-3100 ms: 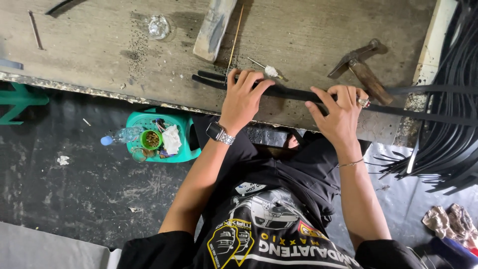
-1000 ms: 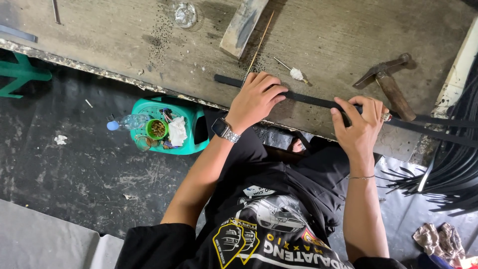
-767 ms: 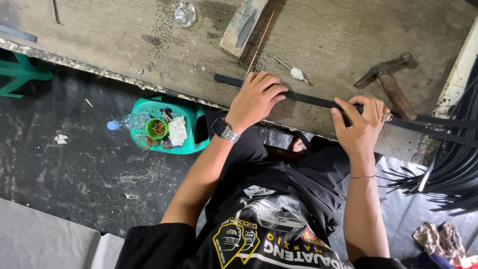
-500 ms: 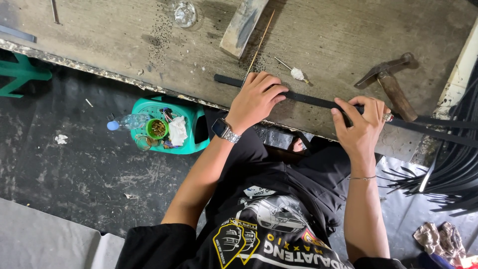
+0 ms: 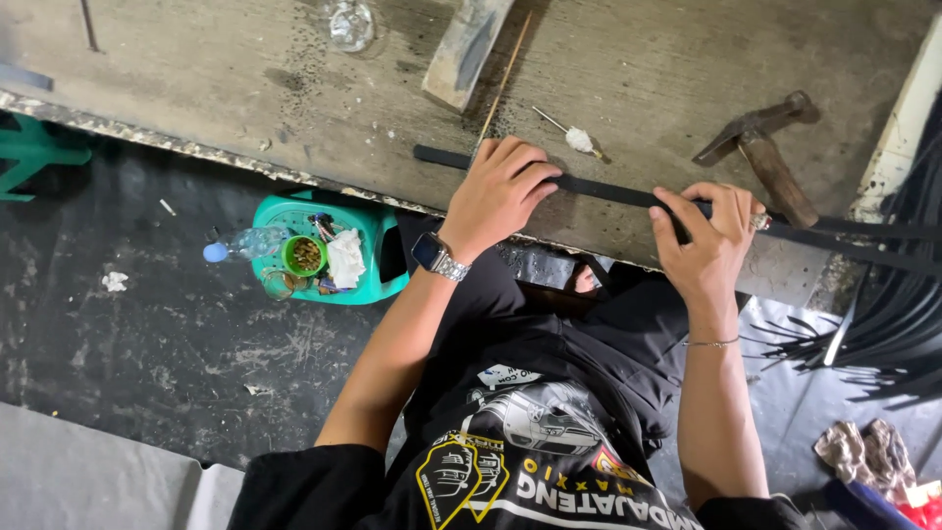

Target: The person is punching holes in leather straps using a hammer and guide, and applying a substance to the straps using a small applicator stick.

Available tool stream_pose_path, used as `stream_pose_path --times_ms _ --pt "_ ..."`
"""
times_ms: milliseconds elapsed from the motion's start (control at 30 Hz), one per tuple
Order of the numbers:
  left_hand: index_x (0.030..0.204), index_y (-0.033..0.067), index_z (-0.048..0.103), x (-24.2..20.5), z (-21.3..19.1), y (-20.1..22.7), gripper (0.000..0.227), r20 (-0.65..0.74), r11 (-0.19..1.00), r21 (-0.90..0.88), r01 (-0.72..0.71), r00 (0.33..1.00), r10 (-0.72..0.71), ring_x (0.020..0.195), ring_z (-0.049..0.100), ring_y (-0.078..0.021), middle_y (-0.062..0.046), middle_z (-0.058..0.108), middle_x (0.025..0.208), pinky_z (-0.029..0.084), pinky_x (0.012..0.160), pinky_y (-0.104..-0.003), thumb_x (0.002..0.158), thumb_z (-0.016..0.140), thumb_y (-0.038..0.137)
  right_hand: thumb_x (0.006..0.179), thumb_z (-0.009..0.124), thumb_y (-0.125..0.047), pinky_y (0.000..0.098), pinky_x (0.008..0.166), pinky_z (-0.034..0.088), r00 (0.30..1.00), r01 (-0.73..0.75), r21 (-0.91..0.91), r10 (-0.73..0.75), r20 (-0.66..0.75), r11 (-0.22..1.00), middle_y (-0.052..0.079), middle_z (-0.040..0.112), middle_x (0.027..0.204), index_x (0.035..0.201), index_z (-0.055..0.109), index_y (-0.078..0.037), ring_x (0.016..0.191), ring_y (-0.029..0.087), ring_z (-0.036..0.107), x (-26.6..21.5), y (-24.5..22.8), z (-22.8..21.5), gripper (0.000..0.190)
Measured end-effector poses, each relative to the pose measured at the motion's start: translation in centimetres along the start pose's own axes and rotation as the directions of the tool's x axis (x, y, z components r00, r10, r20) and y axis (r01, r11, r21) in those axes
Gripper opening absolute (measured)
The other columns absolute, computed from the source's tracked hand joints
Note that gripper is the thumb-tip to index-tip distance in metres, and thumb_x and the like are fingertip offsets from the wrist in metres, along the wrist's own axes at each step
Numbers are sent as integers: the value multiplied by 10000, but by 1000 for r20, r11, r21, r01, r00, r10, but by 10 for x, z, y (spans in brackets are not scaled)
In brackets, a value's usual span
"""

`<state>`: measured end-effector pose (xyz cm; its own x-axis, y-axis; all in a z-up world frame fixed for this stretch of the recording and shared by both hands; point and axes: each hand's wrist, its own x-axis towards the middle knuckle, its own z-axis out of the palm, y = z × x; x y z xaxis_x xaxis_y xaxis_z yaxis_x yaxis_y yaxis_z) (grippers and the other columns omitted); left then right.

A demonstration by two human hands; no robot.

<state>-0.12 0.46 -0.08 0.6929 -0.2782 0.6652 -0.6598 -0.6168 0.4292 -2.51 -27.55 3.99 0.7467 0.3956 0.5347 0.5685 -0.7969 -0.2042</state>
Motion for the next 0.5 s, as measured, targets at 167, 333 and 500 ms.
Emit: stream_pose_path --times_ms 167,333,500 --pt "988 118 683 0 0 -2 107 19 1000 -13 -5 1000 5 915 587 -249 -20 570 933 438 778 -368 972 707 221 1021 802 -162 461 911 468 1000 3 6 -2 -30 1000 111 623 1014 1103 849 -89 957 353 604 -2 2 1 119" --pt "989 117 686 1 -1 -2 117 46 1000 -17 -4 999 5 911 575 -246 -22 571 941 428 771 -365 996 692 233 991 816 -182 462 917 433 999 25 12 -25 -26 1000 99 608 978 1051 838 -104 935 347 603 -3 6 1 101" --pt "1002 115 705 3 1 -2 101 47 999 -37 -10 999 12 908 575 -240 -22 575 931 419 774 -357 992 709 216 977 818 -127 456 899 460 999 -21 36 22 -24 999 120 632 996 1058 843 -82 948 360 611 0 1 -1 96"
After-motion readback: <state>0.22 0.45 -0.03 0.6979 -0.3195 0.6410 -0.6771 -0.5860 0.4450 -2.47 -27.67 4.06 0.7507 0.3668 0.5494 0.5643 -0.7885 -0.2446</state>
